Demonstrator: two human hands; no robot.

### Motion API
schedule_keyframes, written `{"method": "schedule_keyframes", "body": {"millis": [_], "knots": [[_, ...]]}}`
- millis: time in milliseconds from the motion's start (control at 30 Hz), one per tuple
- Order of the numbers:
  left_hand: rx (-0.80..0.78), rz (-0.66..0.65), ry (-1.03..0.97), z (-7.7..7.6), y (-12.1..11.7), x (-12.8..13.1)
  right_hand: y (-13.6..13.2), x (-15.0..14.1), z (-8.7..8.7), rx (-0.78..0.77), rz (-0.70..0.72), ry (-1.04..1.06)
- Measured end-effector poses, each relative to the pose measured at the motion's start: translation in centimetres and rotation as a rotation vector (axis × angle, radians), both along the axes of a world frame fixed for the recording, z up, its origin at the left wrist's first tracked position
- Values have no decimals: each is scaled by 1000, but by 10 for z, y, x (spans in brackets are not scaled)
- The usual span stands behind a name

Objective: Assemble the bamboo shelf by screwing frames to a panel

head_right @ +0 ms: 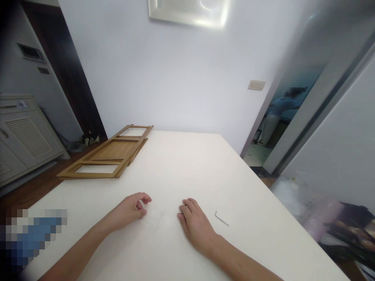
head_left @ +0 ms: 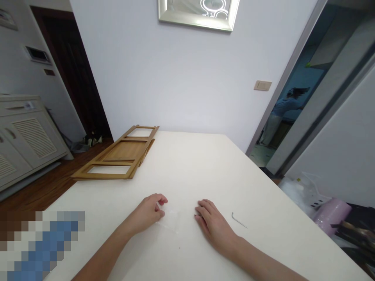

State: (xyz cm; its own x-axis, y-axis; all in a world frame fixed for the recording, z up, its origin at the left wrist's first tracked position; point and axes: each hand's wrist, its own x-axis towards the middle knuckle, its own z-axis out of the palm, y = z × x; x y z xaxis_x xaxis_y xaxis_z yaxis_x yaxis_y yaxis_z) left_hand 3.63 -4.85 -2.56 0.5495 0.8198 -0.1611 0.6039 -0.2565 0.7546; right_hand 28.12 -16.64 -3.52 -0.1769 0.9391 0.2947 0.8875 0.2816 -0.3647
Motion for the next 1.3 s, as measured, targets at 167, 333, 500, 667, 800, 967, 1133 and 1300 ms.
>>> {"method": "schedule_keyframes", "body": {"millis": [167, 333, 500, 667, 800, 967, 1133, 1300], "knots": [[104, 23, 21, -5, -7, 12, -3, -1, -2, 74, 8, -1], [215, 5, 121, -3, -14, 18, -7, -1, 2, 65, -51, -104], [264, -7, 203, 5, -18, 16, -12, 0, 10, 12, -260, -214], [272, 24, 180, 3, -18, 16, -12, -2, 11, -79, -262, -205], [207, 66, 129, -2, -17, 16, -9, -4, 14, -188, -171, -89], [178, 165, 79, -2, -12, 16, -3, -1, 23, -308, -125, 49], [244, 161, 82, 2, -12, 17, 0, 2, 31, -381, -90, 80], [243, 100, 93, 0, -15, 17, -2, 2, 35, -402, -77, -7]]}}
